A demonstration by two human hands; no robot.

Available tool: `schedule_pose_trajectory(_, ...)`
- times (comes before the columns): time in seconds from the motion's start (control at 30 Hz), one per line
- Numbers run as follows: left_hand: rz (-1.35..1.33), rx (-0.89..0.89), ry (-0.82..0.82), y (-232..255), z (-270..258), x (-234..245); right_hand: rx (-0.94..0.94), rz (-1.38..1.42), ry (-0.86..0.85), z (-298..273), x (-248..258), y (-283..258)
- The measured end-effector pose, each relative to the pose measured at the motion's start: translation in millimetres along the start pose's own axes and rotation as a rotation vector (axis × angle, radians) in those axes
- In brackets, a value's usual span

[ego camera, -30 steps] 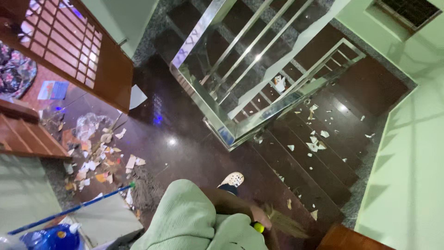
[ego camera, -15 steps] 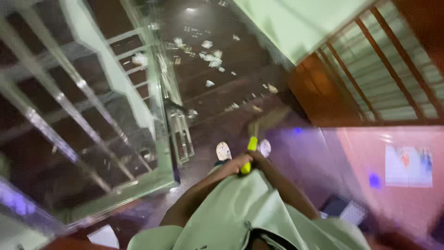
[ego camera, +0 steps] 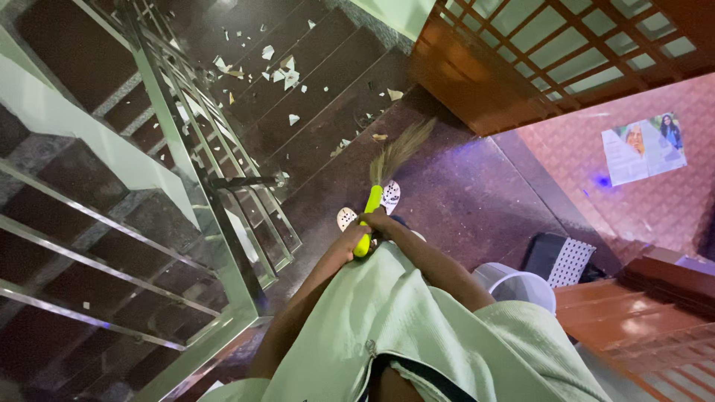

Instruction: The person sweeps white ceramic or tile fragments on a landing and stairs using a broom, moving the debris into piles and toward a corner.

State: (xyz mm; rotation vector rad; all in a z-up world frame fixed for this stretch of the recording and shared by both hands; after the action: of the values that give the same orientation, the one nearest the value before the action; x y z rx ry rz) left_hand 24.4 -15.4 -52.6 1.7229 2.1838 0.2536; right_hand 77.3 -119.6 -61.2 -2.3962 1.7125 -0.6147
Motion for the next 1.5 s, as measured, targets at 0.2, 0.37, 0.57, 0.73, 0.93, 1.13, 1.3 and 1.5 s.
schedule_pose_trajectory(0.2,0.072,-0.082,0.028,15,-25,10,0.118,-0.020,-0.095,6,-14,-15)
schedule_pose_trajectory(0.37,0.206,-0.200,0.040,53,-72,-3,0.219,-0.024,-0.026,3,-9,-20)
schedule_pose_trajectory(0.57,0.336,-0.082,0.021,81,-107,-6,0.259,0.035,0.054,-5,-8,-14)
schedule_pose_trajectory(0.73,0.239,-0.022,0.044,50,-68,13,0.059,0.000,0.079,6,-17,0)
schedule_pose_trajectory(0.93,0.035,-0.051,0.064,11,-21,19,0.297,-0.294,0.057,24,-19,-24)
schedule_pose_trajectory(1.13,-0.047,-0.037,0.171,13,-22,23,0.371,-0.283,-0.016,26,-21,-35)
schedule_pose_trajectory(1.3,-0.095,-0.065,0.203,19,-27,18,0.451,-0.316,0.046,26,-19,-47)
schedule_pose_trajectory(1.5,0.062,-0.207,0.174,54,-61,-7,0.500,-0.069,-0.022,12,-7,-53)
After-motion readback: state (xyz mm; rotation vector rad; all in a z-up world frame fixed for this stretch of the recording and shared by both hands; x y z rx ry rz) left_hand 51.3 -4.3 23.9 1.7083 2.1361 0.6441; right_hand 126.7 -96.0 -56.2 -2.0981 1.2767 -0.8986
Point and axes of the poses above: each hand's wrist, its own z-axis towards the middle knuckle, its own x-axis out of the back of the hand, y = z × x, the point moved 6 cm from there along z, towards the middle knuckle, and after that the axes turned 11 degrees about y, right-handed, at the moved point
